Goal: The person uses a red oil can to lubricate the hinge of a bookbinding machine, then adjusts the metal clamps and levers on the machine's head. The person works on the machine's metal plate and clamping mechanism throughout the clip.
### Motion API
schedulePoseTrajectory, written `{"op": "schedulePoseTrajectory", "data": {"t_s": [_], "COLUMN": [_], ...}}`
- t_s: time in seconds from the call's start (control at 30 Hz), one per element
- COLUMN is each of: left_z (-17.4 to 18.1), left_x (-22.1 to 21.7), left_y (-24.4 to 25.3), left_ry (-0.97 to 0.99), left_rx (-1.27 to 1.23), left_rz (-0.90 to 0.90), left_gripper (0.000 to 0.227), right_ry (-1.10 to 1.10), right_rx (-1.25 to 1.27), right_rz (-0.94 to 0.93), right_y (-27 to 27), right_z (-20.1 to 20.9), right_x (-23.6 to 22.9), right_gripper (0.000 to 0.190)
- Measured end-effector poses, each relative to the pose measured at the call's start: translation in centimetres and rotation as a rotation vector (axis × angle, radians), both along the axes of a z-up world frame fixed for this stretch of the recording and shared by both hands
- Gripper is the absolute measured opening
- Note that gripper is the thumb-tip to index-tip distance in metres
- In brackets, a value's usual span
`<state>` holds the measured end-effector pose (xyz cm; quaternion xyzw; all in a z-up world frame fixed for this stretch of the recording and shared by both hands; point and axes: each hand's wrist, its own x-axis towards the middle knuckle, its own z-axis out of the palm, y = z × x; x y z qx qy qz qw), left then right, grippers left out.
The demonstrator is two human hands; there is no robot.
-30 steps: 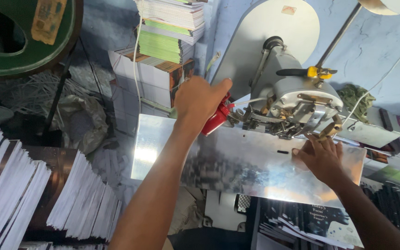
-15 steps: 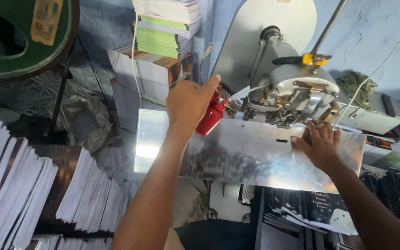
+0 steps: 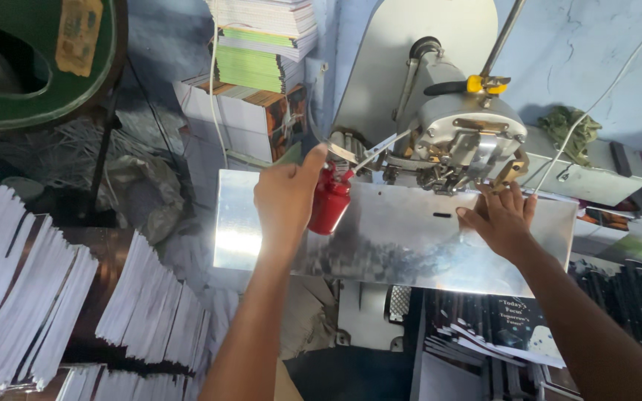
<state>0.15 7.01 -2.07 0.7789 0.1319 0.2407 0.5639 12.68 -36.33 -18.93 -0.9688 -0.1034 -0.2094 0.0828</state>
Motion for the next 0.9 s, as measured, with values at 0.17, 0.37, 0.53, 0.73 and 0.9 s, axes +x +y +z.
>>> {"op": "schedulePoseTrajectory", "data": {"t_s": [0.17,0.37,0.53,0.73,0.9], "left_z": [-1.5,-3.3,-4.9,-6.5,-7.7], "left_x": [-1.8,-3.7,-4.4,-5.0,-5.6], "left_y": [-0.8,-1.5,-2.3,-3.9,-5.4], "left_ry": [0.026,0.052,0.019,-0.005,-0.048], "left_rx": [-0.103,-0.158,-0.203,-0.216,-0.245], "left_rz": [-0.02,-0.017,-0.02,-0.027,-0.043], "left_gripper": [0.07,0.067,0.063,0.06,0.054], "right_ry": [0.029,0.072,0.04,-0.005,-0.077], "right_rx": [0.016,-0.021,-0.059,-0.081,-0.101], "right_rz": [-0.008,-0.024,-0.032,-0.064,-0.029], "right_y": [0.2,1.2,1.8,1.9,2.1], "right_z": [0.4,2.0,2.1,0.9,0.0], "right_x": [-0.5,-1.6,-2.2,-2.2,-2.6], "right_gripper": [0.089,0.09,0.091,0.089,0.092]}}
